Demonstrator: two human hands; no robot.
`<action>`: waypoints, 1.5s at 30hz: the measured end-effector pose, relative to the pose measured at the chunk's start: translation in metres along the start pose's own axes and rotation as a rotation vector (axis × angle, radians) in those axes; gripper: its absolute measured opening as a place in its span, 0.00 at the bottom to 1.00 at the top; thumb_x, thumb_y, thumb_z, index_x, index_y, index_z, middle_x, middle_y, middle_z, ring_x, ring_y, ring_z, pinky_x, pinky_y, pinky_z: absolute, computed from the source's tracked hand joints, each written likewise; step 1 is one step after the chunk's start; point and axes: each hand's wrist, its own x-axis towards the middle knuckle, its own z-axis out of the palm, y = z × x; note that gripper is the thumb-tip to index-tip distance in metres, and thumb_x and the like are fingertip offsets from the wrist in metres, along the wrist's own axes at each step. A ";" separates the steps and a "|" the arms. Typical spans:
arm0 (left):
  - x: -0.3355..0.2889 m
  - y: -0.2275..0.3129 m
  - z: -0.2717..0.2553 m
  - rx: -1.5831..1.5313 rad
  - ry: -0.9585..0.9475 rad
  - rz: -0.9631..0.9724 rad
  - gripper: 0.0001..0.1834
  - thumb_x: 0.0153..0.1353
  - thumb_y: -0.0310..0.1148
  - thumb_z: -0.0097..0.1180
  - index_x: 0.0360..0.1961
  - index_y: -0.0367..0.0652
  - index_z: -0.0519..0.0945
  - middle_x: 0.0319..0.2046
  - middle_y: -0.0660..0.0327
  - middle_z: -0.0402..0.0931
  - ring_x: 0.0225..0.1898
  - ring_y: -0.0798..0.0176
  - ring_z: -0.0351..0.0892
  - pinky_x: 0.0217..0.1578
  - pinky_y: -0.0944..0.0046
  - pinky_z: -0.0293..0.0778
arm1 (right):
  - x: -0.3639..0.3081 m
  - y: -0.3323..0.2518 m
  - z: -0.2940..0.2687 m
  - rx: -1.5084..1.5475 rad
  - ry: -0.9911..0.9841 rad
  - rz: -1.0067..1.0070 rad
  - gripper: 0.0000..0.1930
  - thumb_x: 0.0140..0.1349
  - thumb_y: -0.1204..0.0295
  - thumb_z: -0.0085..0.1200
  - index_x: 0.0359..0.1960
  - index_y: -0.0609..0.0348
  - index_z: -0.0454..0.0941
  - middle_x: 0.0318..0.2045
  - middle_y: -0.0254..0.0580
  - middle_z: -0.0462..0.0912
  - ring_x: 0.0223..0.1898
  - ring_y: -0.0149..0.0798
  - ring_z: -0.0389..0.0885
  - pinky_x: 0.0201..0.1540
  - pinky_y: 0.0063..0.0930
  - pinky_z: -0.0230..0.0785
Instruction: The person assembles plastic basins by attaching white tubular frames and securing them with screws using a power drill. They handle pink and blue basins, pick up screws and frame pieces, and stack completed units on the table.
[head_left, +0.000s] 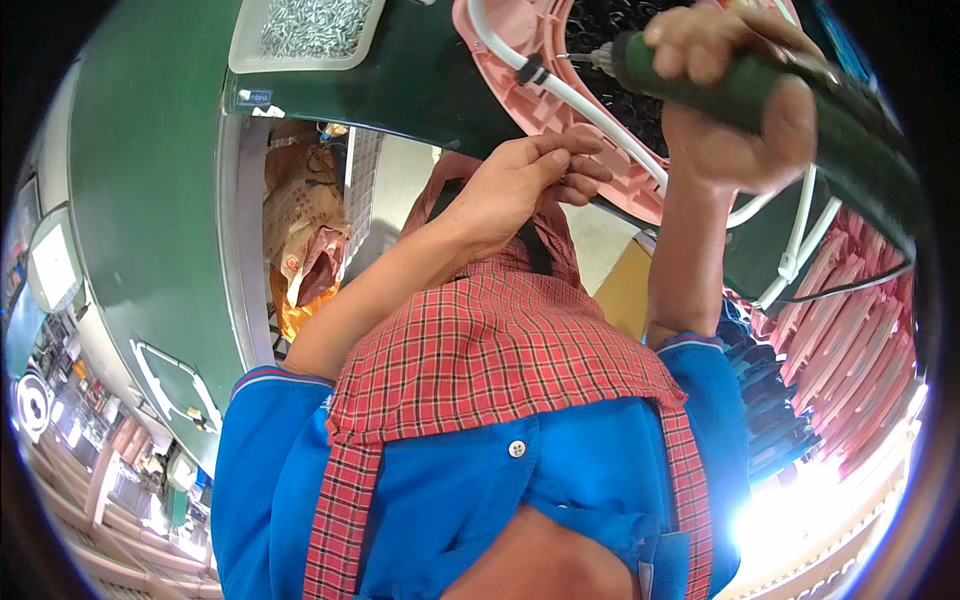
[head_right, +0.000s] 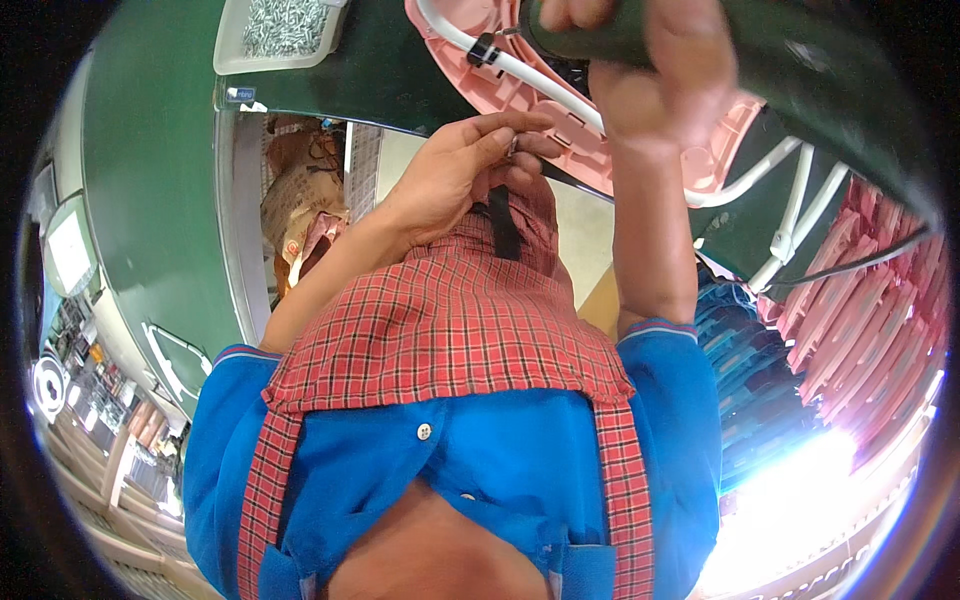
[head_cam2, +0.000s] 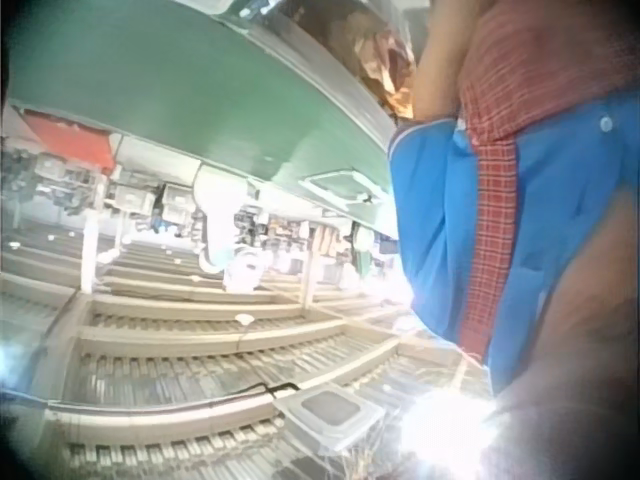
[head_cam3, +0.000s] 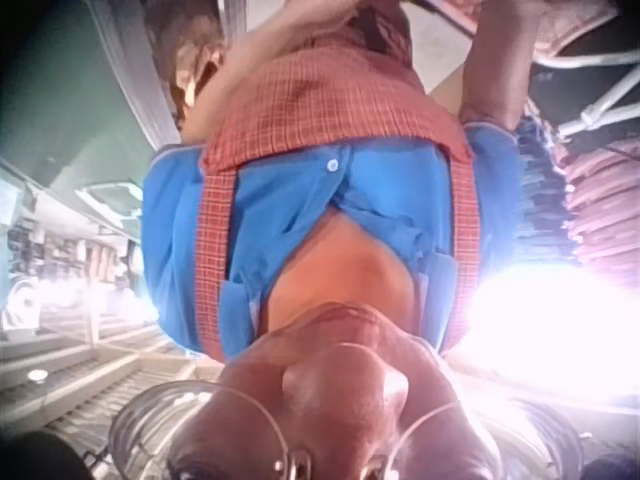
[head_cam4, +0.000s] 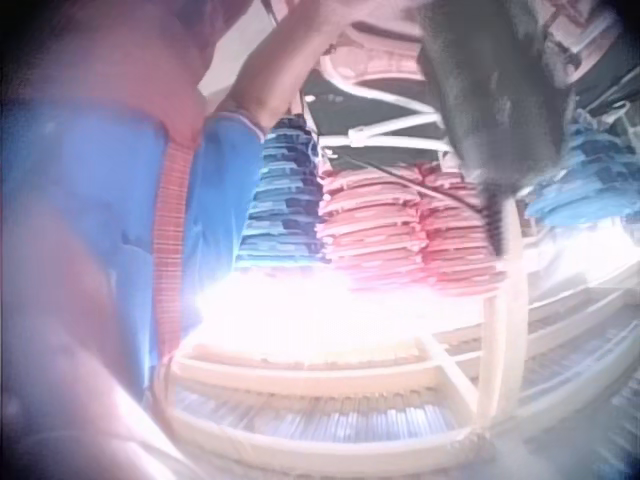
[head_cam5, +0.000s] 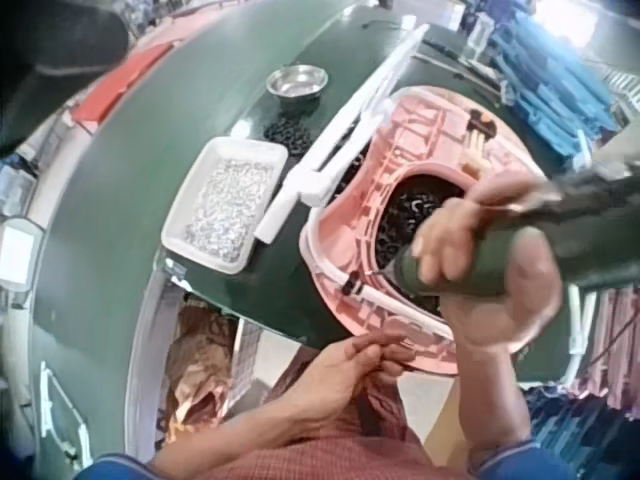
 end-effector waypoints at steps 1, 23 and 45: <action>-0.002 0.000 -0.010 0.031 -0.003 -0.012 0.21 0.81 0.32 0.41 0.66 0.29 0.71 0.50 0.52 0.83 0.42 0.66 0.84 0.48 0.69 0.80 | 0.006 0.011 0.009 -0.003 0.034 0.022 0.27 0.66 0.50 0.53 0.53 0.62 0.75 0.27 0.43 0.76 0.27 0.42 0.77 0.38 0.41 0.70; 0.011 0.007 -0.031 -0.008 0.234 0.324 0.19 0.79 0.37 0.50 0.62 0.36 0.78 0.43 0.60 0.85 0.36 0.73 0.82 0.41 0.71 0.80 | 0.017 0.037 0.038 -0.206 -0.059 0.330 0.29 0.63 0.45 0.67 0.27 0.62 0.74 0.18 0.36 0.76 0.18 0.27 0.72 0.21 0.18 0.64; 0.029 -0.004 -0.031 -0.443 0.025 0.066 0.13 0.74 0.37 0.58 0.49 0.37 0.80 0.36 0.68 0.80 0.34 0.78 0.80 0.38 0.82 0.83 | -0.016 -0.013 0.005 0.199 -0.118 0.100 0.32 0.65 0.45 0.46 0.59 0.58 0.77 0.29 0.39 0.75 0.29 0.38 0.73 0.42 0.42 0.65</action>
